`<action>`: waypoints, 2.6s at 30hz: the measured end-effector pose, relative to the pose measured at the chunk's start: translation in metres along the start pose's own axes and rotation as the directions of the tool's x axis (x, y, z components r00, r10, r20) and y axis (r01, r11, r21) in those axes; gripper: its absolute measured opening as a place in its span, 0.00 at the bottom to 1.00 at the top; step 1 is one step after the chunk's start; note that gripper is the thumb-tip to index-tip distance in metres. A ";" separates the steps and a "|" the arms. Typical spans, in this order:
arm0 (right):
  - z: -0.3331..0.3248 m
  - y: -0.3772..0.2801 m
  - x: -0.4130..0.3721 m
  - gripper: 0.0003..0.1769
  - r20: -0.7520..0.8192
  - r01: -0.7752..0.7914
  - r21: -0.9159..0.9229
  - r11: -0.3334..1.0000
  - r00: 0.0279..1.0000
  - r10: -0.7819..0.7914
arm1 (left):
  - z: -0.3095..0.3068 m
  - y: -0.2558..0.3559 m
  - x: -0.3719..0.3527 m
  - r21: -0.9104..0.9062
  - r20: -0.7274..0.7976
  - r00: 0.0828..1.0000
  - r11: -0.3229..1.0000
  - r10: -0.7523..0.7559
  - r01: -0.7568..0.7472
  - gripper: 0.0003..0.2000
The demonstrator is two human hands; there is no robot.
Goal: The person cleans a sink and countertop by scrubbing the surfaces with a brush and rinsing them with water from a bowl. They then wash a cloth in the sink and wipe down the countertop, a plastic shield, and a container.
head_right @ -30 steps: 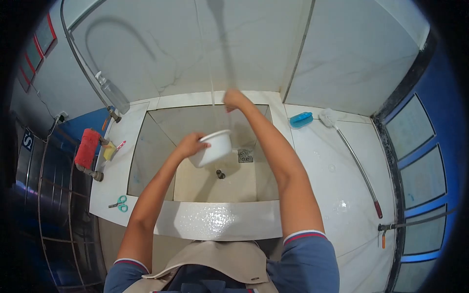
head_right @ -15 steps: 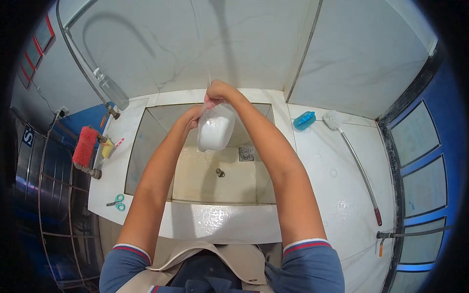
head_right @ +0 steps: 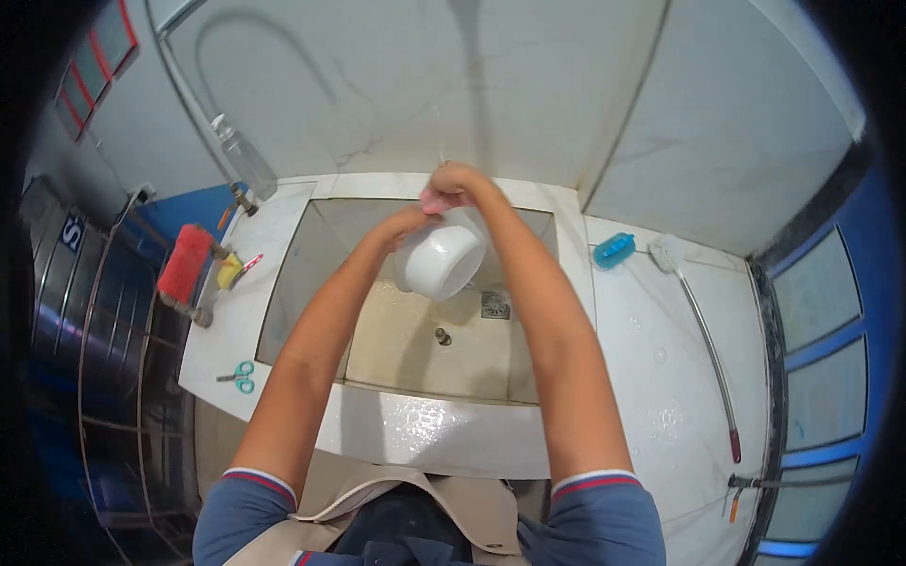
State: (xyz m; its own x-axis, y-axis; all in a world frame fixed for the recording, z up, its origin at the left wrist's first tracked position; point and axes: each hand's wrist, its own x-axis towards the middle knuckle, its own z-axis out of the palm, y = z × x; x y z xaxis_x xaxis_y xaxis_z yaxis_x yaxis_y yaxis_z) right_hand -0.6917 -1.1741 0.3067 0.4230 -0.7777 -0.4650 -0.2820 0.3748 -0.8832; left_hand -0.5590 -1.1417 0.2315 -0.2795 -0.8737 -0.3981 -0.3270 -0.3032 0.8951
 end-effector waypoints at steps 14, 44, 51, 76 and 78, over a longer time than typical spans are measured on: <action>0.001 -0.009 -0.032 0.08 -0.196 0.133 -0.159 0.978 0.967 -0.163 | 0.015 -0.039 -0.090 0.912 0.244 0.690 0.082 0.681 -0.403 0.06; 0.022 0.032 -0.099 0.39 0.364 0.420 -0.872 0.252 0.899 -0.243 | -0.005 0.002 -0.153 0.862 0.199 0.453 0.065 0.869 -0.503 0.06; 0.029 0.040 -0.108 0.21 0.320 0.561 -0.761 0.325 0.761 -0.565 | -0.032 0.052 -0.165 0.871 0.286 0.526 0.011 0.801 -0.491 0.10; -0.182 0.382 -0.467 0.24 -0.924 -0.733 -0.375 0.568 0.349 -0.160 | -0.008 0.104 -0.149 0.849 0.347 0.551 -0.005 0.759 -0.528 0.08; -0.133 0.334 -0.482 0.23 -0.914 -0.635 -0.371 0.678 0.378 -0.147 | -0.018 0.097 -0.163 0.846 0.355 0.594 0.023 0.722 -0.533 0.08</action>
State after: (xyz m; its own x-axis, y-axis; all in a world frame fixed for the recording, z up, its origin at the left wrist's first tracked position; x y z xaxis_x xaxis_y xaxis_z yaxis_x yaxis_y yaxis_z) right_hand -1.1039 -0.7411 0.2439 -0.5861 -0.8102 0.0094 -0.7791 0.5604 -0.2810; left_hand -0.5292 -1.0350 0.3868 -0.7227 -0.6030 0.3378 -0.6220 0.7805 0.0627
